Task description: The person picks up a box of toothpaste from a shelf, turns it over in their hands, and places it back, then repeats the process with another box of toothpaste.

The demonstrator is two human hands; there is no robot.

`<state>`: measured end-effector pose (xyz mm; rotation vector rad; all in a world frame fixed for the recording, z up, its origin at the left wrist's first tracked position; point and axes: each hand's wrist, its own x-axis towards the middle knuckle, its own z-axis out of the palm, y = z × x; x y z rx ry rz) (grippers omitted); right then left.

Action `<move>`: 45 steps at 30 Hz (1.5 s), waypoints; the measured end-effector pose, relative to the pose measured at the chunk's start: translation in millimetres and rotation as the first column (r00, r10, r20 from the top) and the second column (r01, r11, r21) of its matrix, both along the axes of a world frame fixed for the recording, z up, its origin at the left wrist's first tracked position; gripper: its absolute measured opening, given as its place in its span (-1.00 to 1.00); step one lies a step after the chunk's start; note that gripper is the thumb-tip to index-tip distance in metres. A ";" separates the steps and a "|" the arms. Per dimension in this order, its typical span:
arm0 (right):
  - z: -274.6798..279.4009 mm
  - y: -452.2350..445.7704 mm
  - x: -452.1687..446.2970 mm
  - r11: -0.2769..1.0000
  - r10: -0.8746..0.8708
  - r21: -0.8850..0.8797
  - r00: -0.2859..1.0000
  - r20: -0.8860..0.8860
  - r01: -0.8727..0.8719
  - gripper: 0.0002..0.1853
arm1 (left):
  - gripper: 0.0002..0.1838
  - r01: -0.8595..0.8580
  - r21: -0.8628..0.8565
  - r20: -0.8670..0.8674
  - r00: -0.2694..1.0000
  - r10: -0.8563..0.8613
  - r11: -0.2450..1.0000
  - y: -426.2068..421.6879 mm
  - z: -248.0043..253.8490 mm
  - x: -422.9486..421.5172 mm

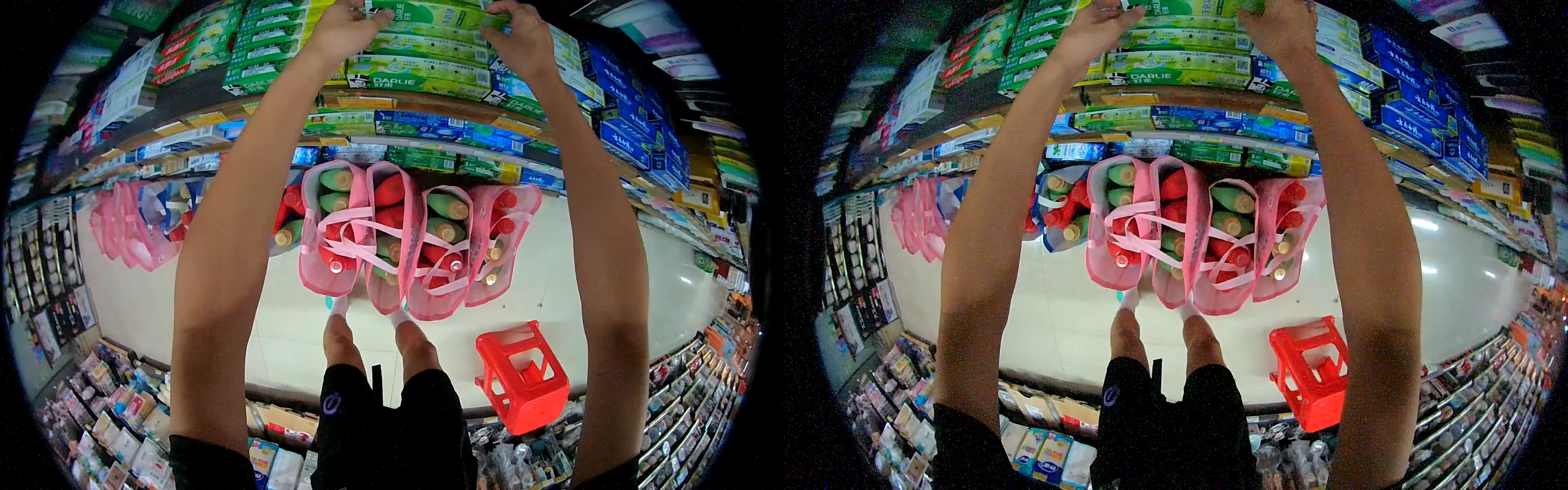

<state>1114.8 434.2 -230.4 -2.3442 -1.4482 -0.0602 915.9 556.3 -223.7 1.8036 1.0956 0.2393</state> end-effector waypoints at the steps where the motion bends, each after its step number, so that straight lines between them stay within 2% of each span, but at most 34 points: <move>1: 0.6 -1.3 0.1 0.999 0.008 0.036 0.999 -0.034 -0.006 -0.58 | -0.36 0.011 -0.053 0.205 0.979 0.000 0.999 38.3 -62.5 7.5; 2: 1.0 -2.9 -0.6 0.997 0.016 0.070 0.997 -0.070 -0.011 -0.55 | -0.35 -0.015 -0.036 0.169 0.985 0.020 0.999 33.5 -55.2 8.6; 4: 5.4 -3.2 -4.2 0.998 -0.063 0.021 0.988 -0.140 0.066 -0.47 | -0.33 -0.063 0.002 0.096 0.993 0.062 0.998 8.9 -19.0 7.9; 5: 9.6 -2.8 -6.9 0.995 -0.103 -0.006 0.979 -0.174 0.104 -0.43 | -0.32 -0.051 -0.039 0.137 0.989 0.056 0.998 -1.2 -5.2 4.9; 7: 40.2 -6.0 -17.9 0.986 -0.149 -0.137 0.891 -0.428 0.099 -0.36 | -0.31 -0.024 -0.122 0.219 0.975 0.050 0.992 -15.4 12.6 0.9; 9: 36.3 -4.9 -13.3 0.991 -0.110 -0.115 0.900 -0.421 0.067 -0.33 | -0.31 -0.080 -0.124 0.164 0.981 0.100 0.989 -14.4 13.1 6.8; 11: 11.9 0.5 -4.9 0.999 0.009 0.044 0.990 -0.139 -0.002 -0.34 | -0.32 -0.095 -0.115 0.162 0.980 0.113 0.989 -10.1 8.7 8.9; 14: 21.8 -3.8 -7.1 0.998 -0.062 -0.028 0.913 -0.402 0.056 -0.36 | -0.32 -0.077 -0.101 0.253 0.962 0.101 0.992 -6.2 -3.0 2.1; 16: 12.2 -3.3 -0.5 0.999 0.004 -0.031 0.948 -0.320 -0.014 -0.36 | -0.32 -0.090 -0.107 0.332 0.936 0.121 0.990 -7.4 -8.7 0.2; 19: 9.1 -3.4 2.2 0.996 0.076 -0.017 0.963 -0.260 -0.084 -0.36 | -0.34 -0.154 -0.073 0.346 0.923 0.170 0.985 -10.8 -17.1 1.1; 20: 10.9 -2.8 1.2 0.995 0.096 -0.009 0.964 -0.249 -0.102 -0.36 | -0.35 -0.119 -0.127 0.365 0.917 0.158 0.985 -10.2 -15.3 -1.3; 22: 33.4 -5.1 -18.7 0.994 -0.030 -0.104 0.904 -0.427 -0.016 -0.32 | -0.38 -0.042 -0.236 0.407 0.903 0.138 0.971 -11.2 -3.6 -8.8; 23: 44.0 -6.2 -23.7 0.988 -0.096 -0.152 0.860 -0.501 0.022 -0.30 | -0.41 -0.123 -0.335 0.368 0.896 0.250 0.934 -24.0 19.5 -5.9; 26: 27.7 -2.6 -17.8 0.997 -0.041 -0.074 0.931 -0.363 0.015 -0.23 | -0.43 -0.232 -0.399 0.308 0.877 0.368 0.887 -12.4 14.9 1.5; 27: 31.6 -1.8 -17.7 0.990 -0.078 -0.136 0.914 -0.398 0.026 -0.19 | -0.38 -0.174 -0.344 0.298 0.912 0.282 0.923 -19.6 24.9 -3.1; 30: 32.1 -0.9 -18.9 0.987 -0.084 -0.158 0.938 -0.336 0.031 -0.17 | -0.27 -0.003 -0.178 0.469 0.879 0.088 0.984 21.2 -42.1 -13.3; 31: 36.0 -0.9 -18.0 0.985 -0.090 -0.169 0.932 -0.350 0.032 -0.16 | -0.22 0.005 -0.190 0.437 0.896 0.080 0.982 22.5 -39.7 -13.7; 34: 41.5 -0.9 -23.9 0.978 -0.108 -0.205 0.904 -0.414 0.023 -0.10 | -0.27 -0.002 -0.152 0.427 0.902 0.067 0.988 22.3 -36.7 -17.6; 37: 34.8 -0.3 -20.8 0.989 -0.021 -0.138 0.891 -0.453 -0.047 -0.11 | -0.20 -0.018 -0.315 0.266 0.958 0.106 0.949 10.1 -6.2 -19.2; 38: 34.8 -2.2 -24.2 0.989 -0.060 -0.148 0.921 -0.385 0.002 -0.13 | -0.25 -0.069 -0.152 0.312 0.943 0.114 0.986 7.3 -12.6 -23.8; 40: 35.6 -9.7 -31.9 0.982 -0.144 -0.157 0.959 -0.245 0.107 -0.17 | -0.31 -0.179 0.174 0.398 0.912 0.098 0.968 -1.0 -39.4 -34.0; 41: 18.9 -25.7 -30.3 0.993 -0.040 0.096 0.976 -0.216 0.062 -0.25 | -0.43 -0.299 0.360 0.433 0.892 0.126 0.884 -14.0 -42.9 -40.9; 42: 2.8 -41.8 -29.3 0.947 0.062 0.321 0.989 -0.136 -0.015 -0.32 | -0.50 -0.325 0.398 0.463 0.879 0.118 0.858 -34.2 -47.5 -54.2; 43: -12.2 -67.6 -40.4 0.783 0.159 0.611 0.987 -0.018 -0.115 -0.45 | -0.56 -0.353 0.437 0.494 0.863 0.107 0.827 -61.2 -50.8 -70.2; 44: -8.2 -102.5 -71.1 0.798 0.177 0.599 0.975 -0.131 -0.065 -0.51 | -0.71 -0.363 0.255 0.588 0.794 0.154 0.897 -106.4 -50.0 -86.1; 45: -20.5 -141.1 -99.6 0.856 0.132 0.516 0.968 -0.213 -0.003 -0.54 | -0.75 -0.357 0.231 0.534 0.824 0.189 0.905 -149.1 -67.8 -109.4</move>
